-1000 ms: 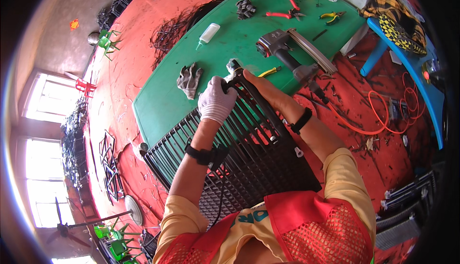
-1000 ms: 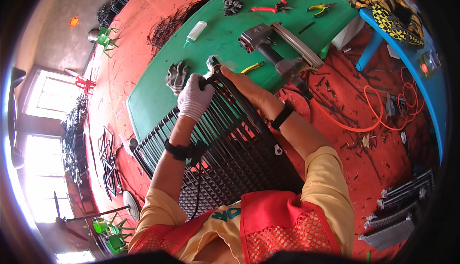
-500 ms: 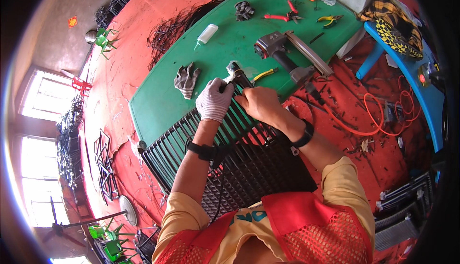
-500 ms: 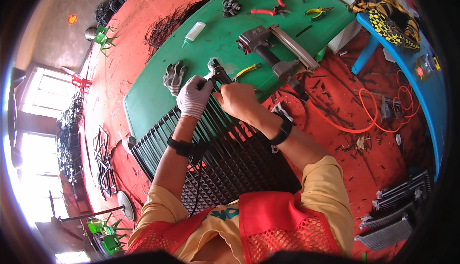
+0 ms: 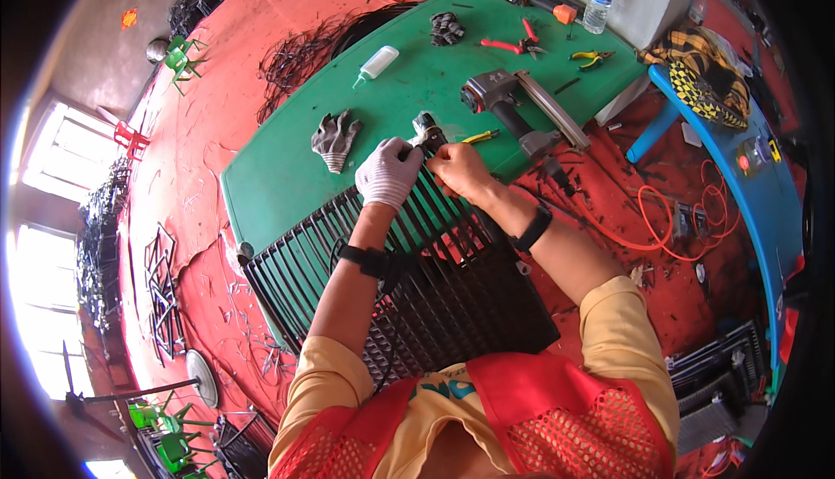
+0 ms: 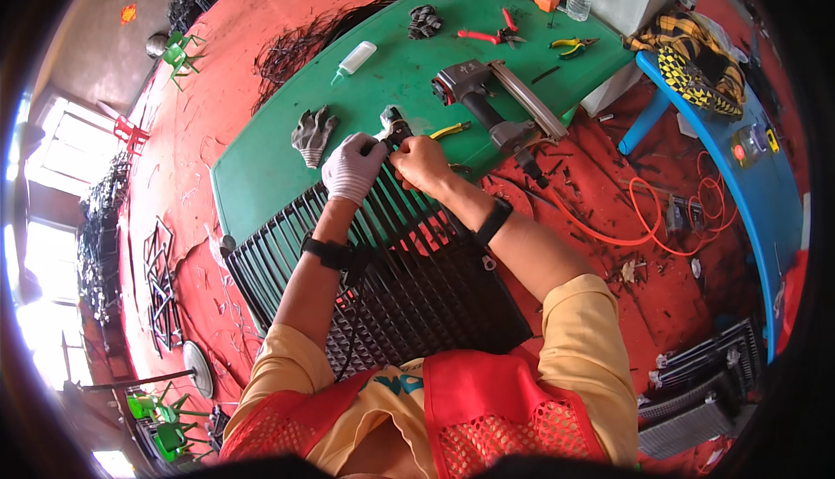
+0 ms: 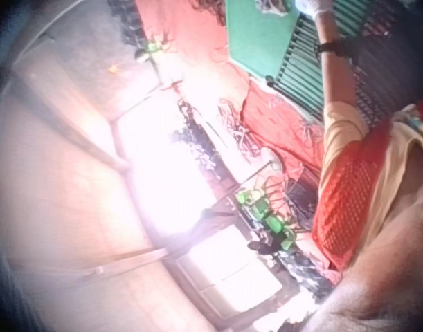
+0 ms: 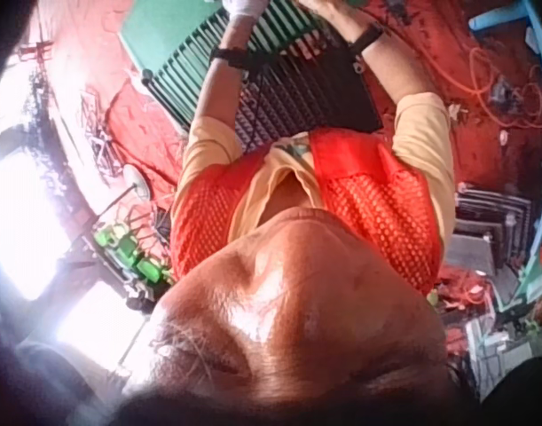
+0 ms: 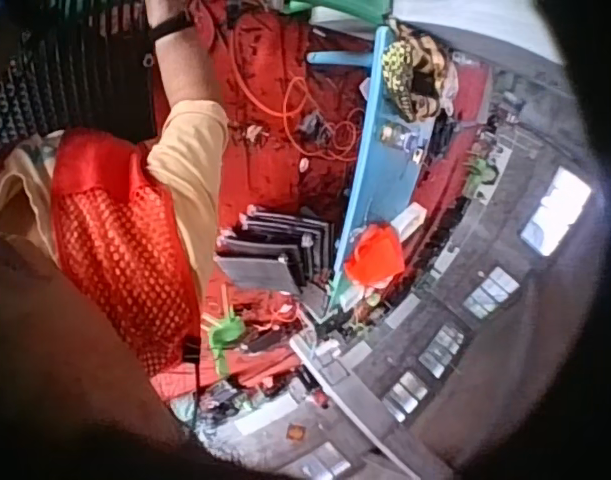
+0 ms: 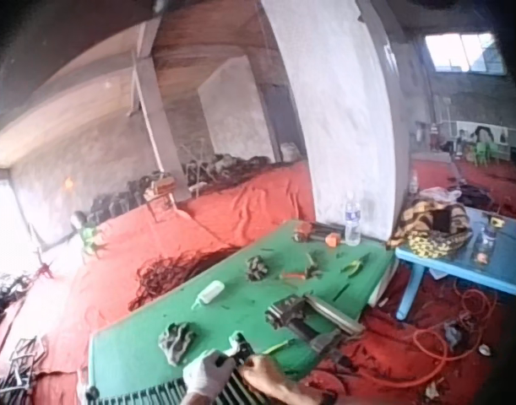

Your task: The person weaves a dark synthetic strip through the vertical slats of a chair backrest, threading and pulling it into place. They repeatedly adjust the strip and inspect the weave while working at a green workbench in a workshop.

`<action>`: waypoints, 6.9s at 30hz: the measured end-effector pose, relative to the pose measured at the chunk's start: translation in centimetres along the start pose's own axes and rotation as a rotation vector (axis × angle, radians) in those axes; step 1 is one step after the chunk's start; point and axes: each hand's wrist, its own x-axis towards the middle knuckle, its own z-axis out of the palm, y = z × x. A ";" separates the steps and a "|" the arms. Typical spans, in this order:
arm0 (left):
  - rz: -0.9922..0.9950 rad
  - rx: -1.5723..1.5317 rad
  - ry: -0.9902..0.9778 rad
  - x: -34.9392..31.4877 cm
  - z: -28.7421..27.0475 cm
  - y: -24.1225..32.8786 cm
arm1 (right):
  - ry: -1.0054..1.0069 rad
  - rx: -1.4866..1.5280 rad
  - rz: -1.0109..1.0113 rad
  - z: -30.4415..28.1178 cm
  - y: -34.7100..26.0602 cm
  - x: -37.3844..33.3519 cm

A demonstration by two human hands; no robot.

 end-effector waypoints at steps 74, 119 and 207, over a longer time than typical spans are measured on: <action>0.025 -0.577 -0.680 4.0 -3.3 -2.9 | -0.117 0.311 0.083 -4.2 3.4 1.5; 0.077 0.032 -0.310 1.5 -1.1 -1.6 | 0.206 -1.033 -0.581 -0.1 0.2 3.0; -0.049 -0.439 0.111 -15.2 -14.9 -16.5 | -0.063 -0.746 -0.494 -4.7 1.7 2.8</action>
